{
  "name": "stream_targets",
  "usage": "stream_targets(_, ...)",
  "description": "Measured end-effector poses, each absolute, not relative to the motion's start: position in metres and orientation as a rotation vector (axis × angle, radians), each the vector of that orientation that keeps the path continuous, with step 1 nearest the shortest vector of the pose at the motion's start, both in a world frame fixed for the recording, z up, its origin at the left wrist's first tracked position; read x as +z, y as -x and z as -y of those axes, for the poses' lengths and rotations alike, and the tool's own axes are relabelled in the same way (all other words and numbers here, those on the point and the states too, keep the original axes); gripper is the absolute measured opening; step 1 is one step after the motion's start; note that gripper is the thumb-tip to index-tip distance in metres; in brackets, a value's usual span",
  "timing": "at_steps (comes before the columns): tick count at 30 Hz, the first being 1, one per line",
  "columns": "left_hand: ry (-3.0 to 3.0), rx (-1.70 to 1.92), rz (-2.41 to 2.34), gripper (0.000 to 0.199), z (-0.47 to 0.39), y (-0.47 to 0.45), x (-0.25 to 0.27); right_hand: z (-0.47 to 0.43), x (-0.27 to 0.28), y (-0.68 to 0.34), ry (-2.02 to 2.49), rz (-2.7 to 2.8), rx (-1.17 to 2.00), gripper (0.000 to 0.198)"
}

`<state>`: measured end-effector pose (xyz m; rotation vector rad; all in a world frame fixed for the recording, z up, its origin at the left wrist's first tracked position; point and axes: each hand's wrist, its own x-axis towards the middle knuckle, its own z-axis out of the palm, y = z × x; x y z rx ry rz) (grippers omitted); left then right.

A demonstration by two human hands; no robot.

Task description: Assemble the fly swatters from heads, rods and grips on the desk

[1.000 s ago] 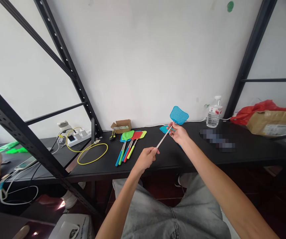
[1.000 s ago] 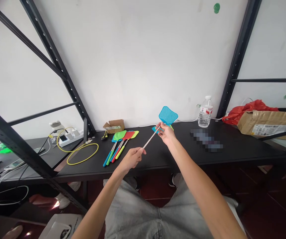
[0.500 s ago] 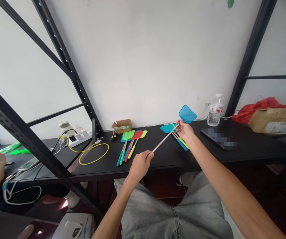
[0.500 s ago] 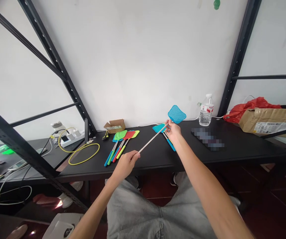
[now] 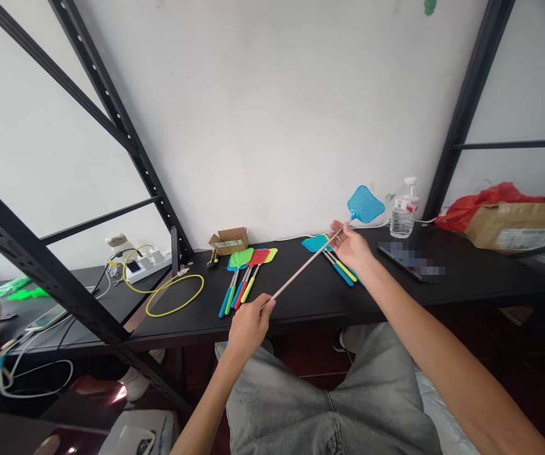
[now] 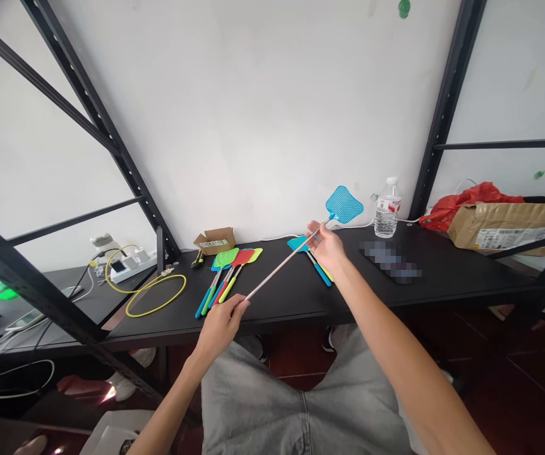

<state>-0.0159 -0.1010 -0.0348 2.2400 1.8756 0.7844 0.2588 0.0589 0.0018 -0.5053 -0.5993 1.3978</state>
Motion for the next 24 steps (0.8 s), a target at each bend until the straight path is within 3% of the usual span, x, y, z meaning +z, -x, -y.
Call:
stream_targets(11,-2.279,0.822,-1.829,0.042,0.093,0.026,-0.034,-0.043,-0.011,-0.216,0.711,0.766,1.377,0.014)
stream_targets(24,-2.483,0.564,-2.138,0.037,0.092,0.084,-0.042,-0.052,-0.022,-0.231,0.784,0.654,1.305,0.013)
